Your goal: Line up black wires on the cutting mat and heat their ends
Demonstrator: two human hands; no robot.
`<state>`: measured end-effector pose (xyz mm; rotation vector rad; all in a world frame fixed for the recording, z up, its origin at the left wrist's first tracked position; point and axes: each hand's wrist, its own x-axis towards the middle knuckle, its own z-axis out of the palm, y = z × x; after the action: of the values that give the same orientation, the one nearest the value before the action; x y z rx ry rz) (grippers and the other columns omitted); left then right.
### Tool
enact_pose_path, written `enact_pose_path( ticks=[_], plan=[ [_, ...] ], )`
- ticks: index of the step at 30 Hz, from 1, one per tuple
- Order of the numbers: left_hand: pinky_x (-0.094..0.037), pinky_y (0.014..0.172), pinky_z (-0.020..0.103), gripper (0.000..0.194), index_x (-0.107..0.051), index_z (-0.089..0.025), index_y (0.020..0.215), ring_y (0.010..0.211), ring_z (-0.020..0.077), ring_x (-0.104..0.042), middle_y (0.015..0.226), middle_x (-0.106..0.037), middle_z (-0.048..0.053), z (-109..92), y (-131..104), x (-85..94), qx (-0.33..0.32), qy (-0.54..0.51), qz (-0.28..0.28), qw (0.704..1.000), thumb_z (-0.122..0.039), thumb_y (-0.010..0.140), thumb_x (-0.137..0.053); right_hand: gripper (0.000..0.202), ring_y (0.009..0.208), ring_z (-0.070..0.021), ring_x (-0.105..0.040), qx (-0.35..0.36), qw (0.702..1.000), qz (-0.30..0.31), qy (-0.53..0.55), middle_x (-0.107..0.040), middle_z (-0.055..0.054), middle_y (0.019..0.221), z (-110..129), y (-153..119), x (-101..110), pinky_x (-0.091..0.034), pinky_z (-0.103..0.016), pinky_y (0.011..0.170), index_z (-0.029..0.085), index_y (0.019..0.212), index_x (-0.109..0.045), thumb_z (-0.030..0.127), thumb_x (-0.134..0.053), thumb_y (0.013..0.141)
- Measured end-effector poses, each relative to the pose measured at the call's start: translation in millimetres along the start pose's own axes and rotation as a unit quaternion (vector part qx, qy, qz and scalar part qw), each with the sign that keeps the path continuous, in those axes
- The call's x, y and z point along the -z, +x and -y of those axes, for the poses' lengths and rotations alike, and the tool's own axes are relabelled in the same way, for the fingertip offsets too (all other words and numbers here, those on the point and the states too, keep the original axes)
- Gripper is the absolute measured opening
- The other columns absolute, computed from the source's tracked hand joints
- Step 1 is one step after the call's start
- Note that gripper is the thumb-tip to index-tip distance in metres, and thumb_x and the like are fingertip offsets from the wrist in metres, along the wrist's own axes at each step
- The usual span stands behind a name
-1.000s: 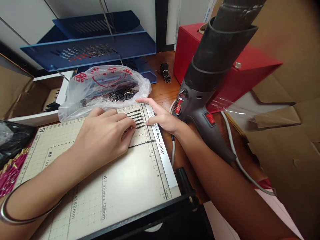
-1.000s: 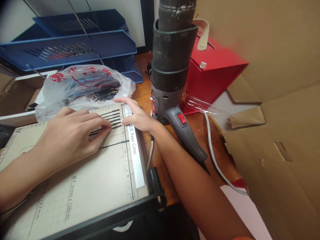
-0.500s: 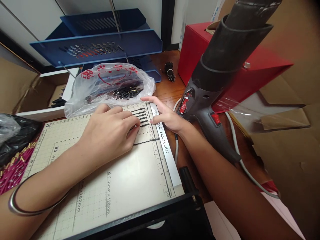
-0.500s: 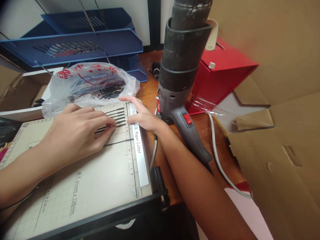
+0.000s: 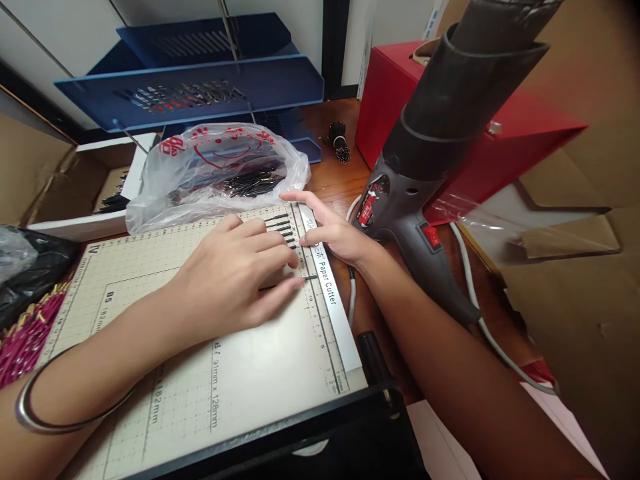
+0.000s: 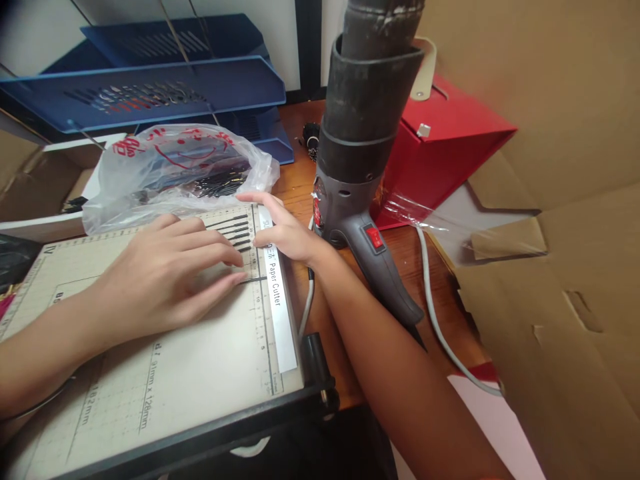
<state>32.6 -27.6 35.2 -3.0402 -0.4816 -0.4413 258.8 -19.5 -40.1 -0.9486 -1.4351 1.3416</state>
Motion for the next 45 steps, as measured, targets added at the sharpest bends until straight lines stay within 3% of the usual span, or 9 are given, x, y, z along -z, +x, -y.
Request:
enact_pose_path(
  ticks=[6,12,18,24,32,37,45],
  plan=[
    [-0.037,0.075,0.038,0.029,-0.074,-0.02,0.09,0.075,0.0217,-0.058,0.079,-0.068,0.004,-2.3,-0.1,-4.2,-0.003,-0.042,0.025,0.999,-0.03,0.11,-0.057,0.077,0.155,-0.0372,-0.048,-0.012,1.0,-0.01,0.007,-0.059,-0.01,0.153,1.8,0.7,-0.6,-0.027,-0.06,0.142,0.025,0.135,-0.063,0.025,-0.074,0.059],
    [-0.034,0.071,0.04,0.03,-0.075,-0.02,0.087,0.074,0.0237,-0.058,0.076,-0.07,0.006,-1.6,1.1,-2.3,0.017,0.016,0.016,1.0,-0.026,0.107,-0.054,0.074,0.153,-0.0372,-0.049,-0.009,1.0,-0.002,0.009,-0.063,-0.006,0.149,1.0,0.7,-0.7,-0.03,-0.062,0.14,0.03,0.134,-0.064,0.026,-0.074,0.061],
    [-0.035,0.072,0.041,0.026,-0.075,-0.021,0.088,0.079,0.0262,-0.065,0.079,-0.076,0.007,-1.4,0.5,-3.1,0.065,0.05,0.026,0.996,-0.026,0.104,-0.055,0.077,0.154,-0.0384,-0.049,-0.022,1.0,0.001,0.008,-0.064,-0.007,0.147,4.5,-1.8,-0.5,-0.03,-0.062,0.14,0.028,0.137,-0.063,0.025,-0.075,0.061],
    [-0.037,0.074,0.042,0.026,-0.076,-0.021,0.087,0.079,0.0271,-0.066,0.08,-0.078,0.008,-0.7,-1.4,-5.3,0.107,0.057,0.028,0.992,-0.026,0.102,-0.055,0.082,0.159,-0.0387,-0.043,-0.009,0.999,0.042,0.006,-0.059,-0.007,0.156,3.1,-1.5,4.6,-0.024,-0.062,0.142,0.03,0.143,-0.06,0.029,-0.082,0.064],
    [-0.036,0.073,0.042,0.027,-0.076,-0.02,0.085,0.078,0.027,-0.066,0.079,-0.077,0.008,0.1,-1.7,-6.7,0.101,0.067,0.02,0.992,-0.024,0.102,-0.055,0.091,0.163,-0.041,-0.037,0.008,0.997,0.074,-0.023,-0.052,-0.01,0.162,3.7,-0.2,8.6,-0.02,-0.064,0.142,0.025,0.151,-0.059,0.03,-0.084,0.064],
    [-0.037,0.072,0.042,0.028,-0.077,-0.02,0.086,0.078,0.0272,-0.067,0.079,-0.078,0.008,0.2,-1.3,-5.9,0.102,0.076,0.03,0.991,-0.025,0.102,-0.055,0.093,0.162,-0.041,-0.039,0.004,0.997,0.078,-0.01,-0.055,-0.009,0.159,2.0,-1.4,9.1,-0.024,-0.066,0.141,0.026,0.154,-0.058,0.03,-0.084,0.065],
    [-0.038,0.072,0.04,0.028,-0.079,-0.022,0.088,0.079,0.0264,-0.069,0.077,-0.077,0.007,3.2,-0.8,-2.9,0.095,0.052,0.026,0.994,-0.026,0.102,-0.055,0.081,0.166,-0.037,-0.034,0.021,0.998,0.062,-0.025,-0.052,-0.007,0.165,-4.0,3.6,10.1,-0.013,-0.059,0.145,0.03,0.145,-0.061,0.03,-0.081,0.066]
  ],
)
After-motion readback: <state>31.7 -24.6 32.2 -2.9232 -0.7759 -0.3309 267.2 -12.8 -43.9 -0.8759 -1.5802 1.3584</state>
